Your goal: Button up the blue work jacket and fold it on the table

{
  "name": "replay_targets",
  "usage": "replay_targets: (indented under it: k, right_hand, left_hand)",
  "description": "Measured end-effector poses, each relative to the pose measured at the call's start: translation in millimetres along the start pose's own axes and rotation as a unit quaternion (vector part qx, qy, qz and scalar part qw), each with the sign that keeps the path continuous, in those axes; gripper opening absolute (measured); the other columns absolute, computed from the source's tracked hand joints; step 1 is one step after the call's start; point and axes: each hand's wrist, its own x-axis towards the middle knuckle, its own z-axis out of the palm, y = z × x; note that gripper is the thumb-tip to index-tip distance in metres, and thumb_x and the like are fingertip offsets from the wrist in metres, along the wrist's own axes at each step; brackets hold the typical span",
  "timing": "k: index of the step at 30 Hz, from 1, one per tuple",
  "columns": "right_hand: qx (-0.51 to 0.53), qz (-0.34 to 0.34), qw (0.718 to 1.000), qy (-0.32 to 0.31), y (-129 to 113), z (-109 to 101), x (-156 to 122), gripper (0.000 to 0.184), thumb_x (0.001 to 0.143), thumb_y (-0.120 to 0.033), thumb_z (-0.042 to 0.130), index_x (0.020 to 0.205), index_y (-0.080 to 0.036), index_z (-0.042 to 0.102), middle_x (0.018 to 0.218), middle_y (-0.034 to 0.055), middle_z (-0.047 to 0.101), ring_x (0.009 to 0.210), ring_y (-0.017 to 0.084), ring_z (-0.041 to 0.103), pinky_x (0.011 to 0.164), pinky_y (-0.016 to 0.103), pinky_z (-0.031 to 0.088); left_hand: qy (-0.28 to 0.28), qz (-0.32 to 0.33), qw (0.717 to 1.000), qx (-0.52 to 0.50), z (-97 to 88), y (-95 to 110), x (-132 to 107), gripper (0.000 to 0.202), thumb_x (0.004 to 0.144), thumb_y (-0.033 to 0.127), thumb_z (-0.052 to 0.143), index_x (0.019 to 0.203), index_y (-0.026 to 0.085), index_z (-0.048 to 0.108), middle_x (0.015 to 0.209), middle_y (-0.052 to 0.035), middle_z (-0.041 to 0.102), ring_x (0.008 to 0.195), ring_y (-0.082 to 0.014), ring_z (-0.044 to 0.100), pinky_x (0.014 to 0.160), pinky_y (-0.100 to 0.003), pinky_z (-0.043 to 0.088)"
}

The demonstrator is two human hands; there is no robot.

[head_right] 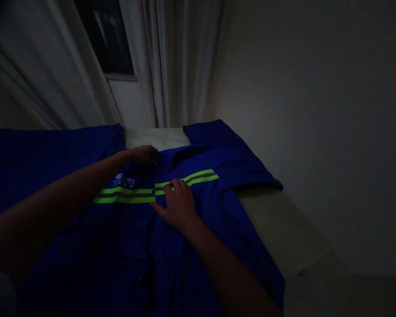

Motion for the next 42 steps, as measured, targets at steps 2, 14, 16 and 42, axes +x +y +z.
replay_targets:
  k: [2,14,16,42]
  right_hand:
    - [0.01,0.006,1.0,0.014,-8,-16,1,0.047,0.095,-0.065,0.064,0.109,-0.02,0.069,0.113,0.012,0.065,0.111,0.029,0.057,0.098,0.043,0.046]
    - [-0.062,0.097,0.991,-0.072,-22,-4,6,0.044,0.091,-0.054,0.069,0.116,-0.018,0.066,0.115,0.0137,0.069,0.108,0.03,0.064,0.087,0.038,0.05]
    - [-0.029,0.096,0.992,-0.075,-16,-3,5,0.027,0.093,-0.039,0.067,0.112,-0.02,0.068,0.111,0.0103,0.072,0.104,0.026,0.067,0.084,0.034,0.049]
    - [0.275,0.132,0.951,0.055,5,12,-32,0.025,0.083,-0.009,0.051,0.099,-0.021,0.065,0.103,0.0029,0.073,0.099,0.018,0.069,0.093,0.031,0.051]
  left_hand:
    - [0.031,-0.004,0.997,0.07,-13.3,2,3,0.036,0.074,0.034,0.081,0.108,0.022,0.075,0.112,-0.0116,0.077,0.106,-0.0325,0.07,0.091,-0.037,0.052]
    - [0.261,-0.013,0.965,0.023,-0.2,39,-15,0.069,0.093,0.026,0.063,0.155,0.015,0.038,0.153,-0.0214,0.046,0.139,-0.0373,0.049,0.112,-0.048,0.045]
    - [0.257,0.019,0.966,0.02,7.9,43,-41,0.055,0.095,0.025,0.057,0.147,0.013,0.048,0.143,-0.0197,0.055,0.133,-0.0337,0.054,0.111,-0.045,0.046]
    - [0.199,0.023,0.979,-0.023,114.7,98,-199,0.031,0.102,0.032,0.054,0.124,0.032,0.075,0.119,-0.0056,0.072,0.111,-0.0264,0.063,0.096,-0.038,0.048]
